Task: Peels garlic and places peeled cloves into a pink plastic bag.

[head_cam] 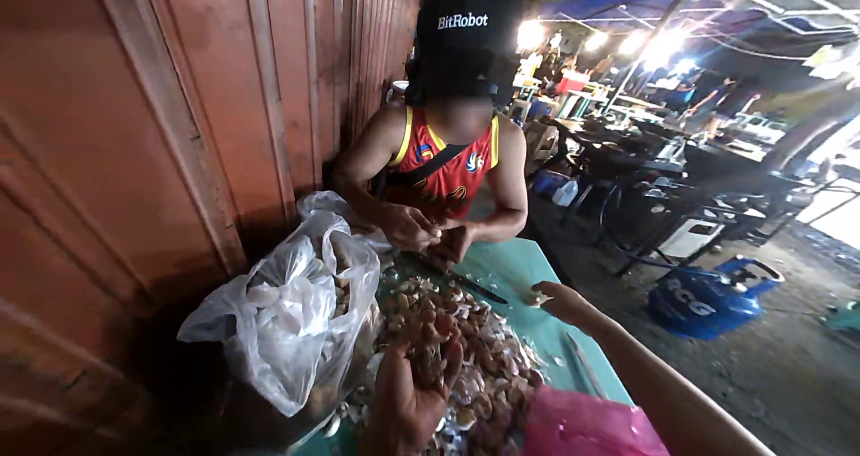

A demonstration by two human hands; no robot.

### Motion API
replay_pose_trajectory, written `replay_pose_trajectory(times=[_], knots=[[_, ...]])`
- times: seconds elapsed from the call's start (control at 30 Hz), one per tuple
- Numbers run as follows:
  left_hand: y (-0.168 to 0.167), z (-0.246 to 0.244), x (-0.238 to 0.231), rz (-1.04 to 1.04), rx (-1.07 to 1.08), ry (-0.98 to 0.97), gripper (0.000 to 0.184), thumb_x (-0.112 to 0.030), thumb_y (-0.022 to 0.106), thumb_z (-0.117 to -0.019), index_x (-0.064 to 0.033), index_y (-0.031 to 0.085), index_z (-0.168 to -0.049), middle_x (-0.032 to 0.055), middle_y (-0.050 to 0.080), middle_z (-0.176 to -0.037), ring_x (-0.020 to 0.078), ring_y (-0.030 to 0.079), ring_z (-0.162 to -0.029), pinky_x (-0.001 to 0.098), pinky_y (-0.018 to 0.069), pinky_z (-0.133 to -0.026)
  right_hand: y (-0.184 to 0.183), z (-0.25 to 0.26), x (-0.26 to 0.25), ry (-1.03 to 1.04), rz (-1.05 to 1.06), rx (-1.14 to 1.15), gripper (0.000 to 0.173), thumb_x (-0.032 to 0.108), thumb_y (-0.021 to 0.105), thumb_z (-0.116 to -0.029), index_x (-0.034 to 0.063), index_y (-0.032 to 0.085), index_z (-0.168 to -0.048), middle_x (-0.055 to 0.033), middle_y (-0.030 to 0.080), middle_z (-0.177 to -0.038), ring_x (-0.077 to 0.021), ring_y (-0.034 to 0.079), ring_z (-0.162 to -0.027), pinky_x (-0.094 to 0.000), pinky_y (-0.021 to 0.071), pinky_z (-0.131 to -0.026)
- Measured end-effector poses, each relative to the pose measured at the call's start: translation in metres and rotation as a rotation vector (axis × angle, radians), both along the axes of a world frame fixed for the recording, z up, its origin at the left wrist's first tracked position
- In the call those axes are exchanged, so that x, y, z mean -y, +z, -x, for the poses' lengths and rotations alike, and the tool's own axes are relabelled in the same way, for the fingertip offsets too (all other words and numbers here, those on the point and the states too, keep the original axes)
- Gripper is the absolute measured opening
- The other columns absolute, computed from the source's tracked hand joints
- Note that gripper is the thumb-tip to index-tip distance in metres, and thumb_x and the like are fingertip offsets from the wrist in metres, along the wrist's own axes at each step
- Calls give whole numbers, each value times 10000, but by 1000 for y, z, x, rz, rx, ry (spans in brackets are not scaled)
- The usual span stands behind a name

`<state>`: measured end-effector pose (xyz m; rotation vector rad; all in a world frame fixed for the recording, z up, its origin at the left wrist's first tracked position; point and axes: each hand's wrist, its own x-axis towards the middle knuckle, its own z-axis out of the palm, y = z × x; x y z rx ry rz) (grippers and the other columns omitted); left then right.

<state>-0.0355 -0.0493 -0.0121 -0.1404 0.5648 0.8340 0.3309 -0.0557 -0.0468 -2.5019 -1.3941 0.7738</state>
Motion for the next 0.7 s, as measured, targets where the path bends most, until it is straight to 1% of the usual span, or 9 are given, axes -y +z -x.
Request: replay_pose_trajectory(times=[0.1, 0.2, 0.3, 0.43, 0.5, 0.57, 0.6, 0.63, 0.7], knots=[[-2, 1, 0, -15, 9, -15, 329, -257, 369, -1095, -48, 624, -1093, 156, 739, -989, 297, 751, -879, 433, 633, -723, 10, 5, 3, -70, 16, -78, 468, 7, 574, -1005, 12, 488, -1465, -295, 480, -1467, -451, 573, -1237, -570, 487, -996], [-4, 0, -1, -16, 29, -27, 403, -348, 345, -1100, -46, 607, -1161, 181, 720, -1000, 339, 743, -893, 478, 630, -730, 16, 9, 5, -97, 55, -107, 504, -4, 547, -1012, 29, 442, -1504, -281, 438, -1514, -448, 531, -1301, -579, 473, -1023], [-8, 0, -3, -35, 80, -45, 477, -418, 307, -1101, -45, 577, -1228, 207, 708, -1045, 367, 738, -923, 493, 629, -725, 25, 15, 9, -125, 115, -117, 534, 25, 525, -1033, 55, 379, -1546, -288, 399, -1538, -459, 521, -1302, -584, 463, -1020], [-12, -1, -2, -106, 147, -72, 564, -497, 254, -1091, -65, 572, -1265, 207, 686, -1106, 372, 710, -1000, 518, 605, -791, 53, 24, 18, -58, 103, 6, 518, 78, 551, -1041, 30, 402, -1534, -315, 483, -1456, -475, 557, -1245, -599, 461, -1003], [-10, 0, -1, -128, 137, -79, 587, -507, 236, -1090, -64, 573, -1276, 206, 681, -1111, 376, 702, -1018, 536, 595, -824, 80, 36, 26, 50, 38, 98, 496, 76, 565, -1036, 6, 438, -1510, -295, 512, -1447, -454, 520, -1316, -583, 410, -1086], [-8, 1, 0, -162, 99, -94, 561, -479, 245, -1096, -62, 580, -1265, 201, 691, -1095, 372, 709, -1010, 532, 596, -842, 97, 46, 48, 173, -199, 146, 469, 30, 625, -989, -14, 530, -1446, -305, 537, -1424, -505, 490, -1327, -649, 369, -1094], [-6, 2, 0, -172, 80, -96, 504, -420, 273, -1101, -53, 583, -1251, 198, 695, -1068, 367, 715, -987, 523, 600, -838, 108, 55, 63, 213, -261, 163, 478, 51, 641, -985, 14, 539, -1451, -285, 521, -1451, -495, 468, -1350, -649, 360, -1102], [-2, 3, 0, -165, 61, -92, 423, -339, 318, -1100, -38, 580, -1241, 200, 695, -1039, 364, 724, -955, 515, 612, -822, 118, 63, 82, 253, -290, 209, 495, 100, 654, -981, 57, 544, -1462, -262, 498, -1485, -473, 459, -1375, -638, 374, -1109], [5, 4, 0, -111, 23, -88, 245, -136, 415, -1069, -13, 549, -1232, 212, 683, -1031, 352, 732, -904, 471, 634, -755, 135, 91, 127, 239, -302, 241, 531, 154, 678, -963, 52, 537, -1465, -291, 438, -1525, -493, 428, -1400, -643, 368, -1117]])
